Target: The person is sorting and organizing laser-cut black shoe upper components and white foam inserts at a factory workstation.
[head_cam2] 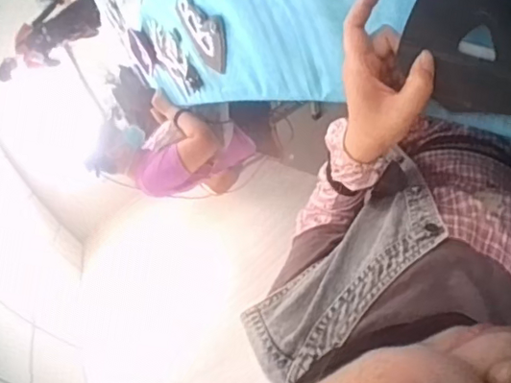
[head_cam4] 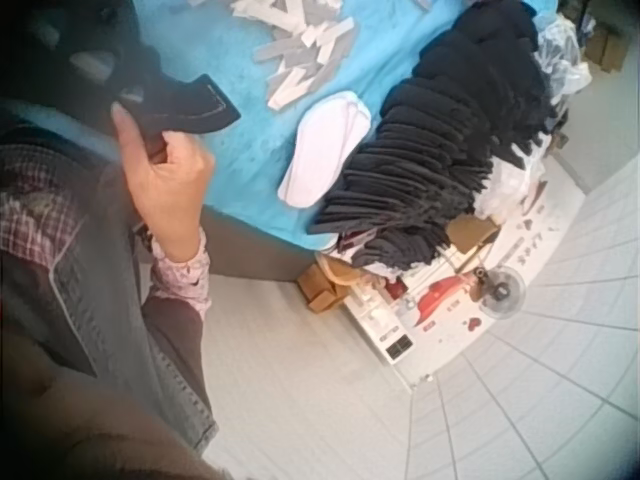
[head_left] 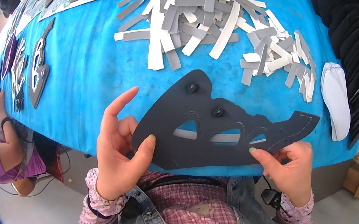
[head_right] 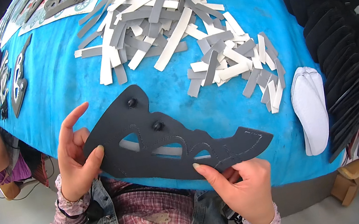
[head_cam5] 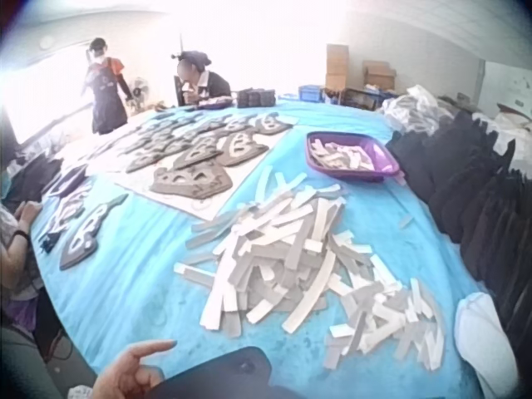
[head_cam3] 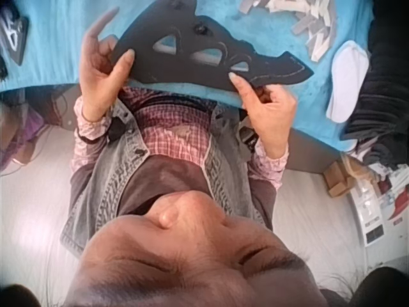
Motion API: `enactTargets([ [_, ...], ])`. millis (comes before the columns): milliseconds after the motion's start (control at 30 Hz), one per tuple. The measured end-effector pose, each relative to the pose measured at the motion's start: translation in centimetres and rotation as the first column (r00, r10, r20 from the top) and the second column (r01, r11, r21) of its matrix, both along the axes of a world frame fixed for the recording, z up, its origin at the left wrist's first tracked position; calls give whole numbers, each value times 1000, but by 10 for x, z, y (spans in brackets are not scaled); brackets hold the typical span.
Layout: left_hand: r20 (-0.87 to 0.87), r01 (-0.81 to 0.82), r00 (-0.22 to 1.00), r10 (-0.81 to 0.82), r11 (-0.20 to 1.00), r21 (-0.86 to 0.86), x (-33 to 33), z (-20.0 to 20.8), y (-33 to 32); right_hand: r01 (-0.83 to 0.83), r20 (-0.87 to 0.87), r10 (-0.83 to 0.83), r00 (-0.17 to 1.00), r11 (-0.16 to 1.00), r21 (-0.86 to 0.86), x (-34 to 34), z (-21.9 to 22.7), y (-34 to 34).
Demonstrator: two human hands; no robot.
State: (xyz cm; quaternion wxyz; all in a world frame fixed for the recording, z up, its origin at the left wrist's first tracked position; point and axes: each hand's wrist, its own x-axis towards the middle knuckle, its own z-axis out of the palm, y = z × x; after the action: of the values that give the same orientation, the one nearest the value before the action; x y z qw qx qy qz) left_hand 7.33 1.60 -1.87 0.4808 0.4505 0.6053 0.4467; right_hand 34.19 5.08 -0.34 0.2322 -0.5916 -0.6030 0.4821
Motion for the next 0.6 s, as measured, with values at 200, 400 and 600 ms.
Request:
enactTargets([
  [200,-12,3,1000,-4,997,-72,2,3,-1,79,-13,-80,997,996,-47,2,1,2],
  [400,-37,3,999,-6,996,-86,2,4,0,105,-14,-108,994,986,-132,1,1,6],
  [600,-35,19,999,-21,998,-67,3,3,0,120,-4,-121,993,985,-126,-1,1,6],
])
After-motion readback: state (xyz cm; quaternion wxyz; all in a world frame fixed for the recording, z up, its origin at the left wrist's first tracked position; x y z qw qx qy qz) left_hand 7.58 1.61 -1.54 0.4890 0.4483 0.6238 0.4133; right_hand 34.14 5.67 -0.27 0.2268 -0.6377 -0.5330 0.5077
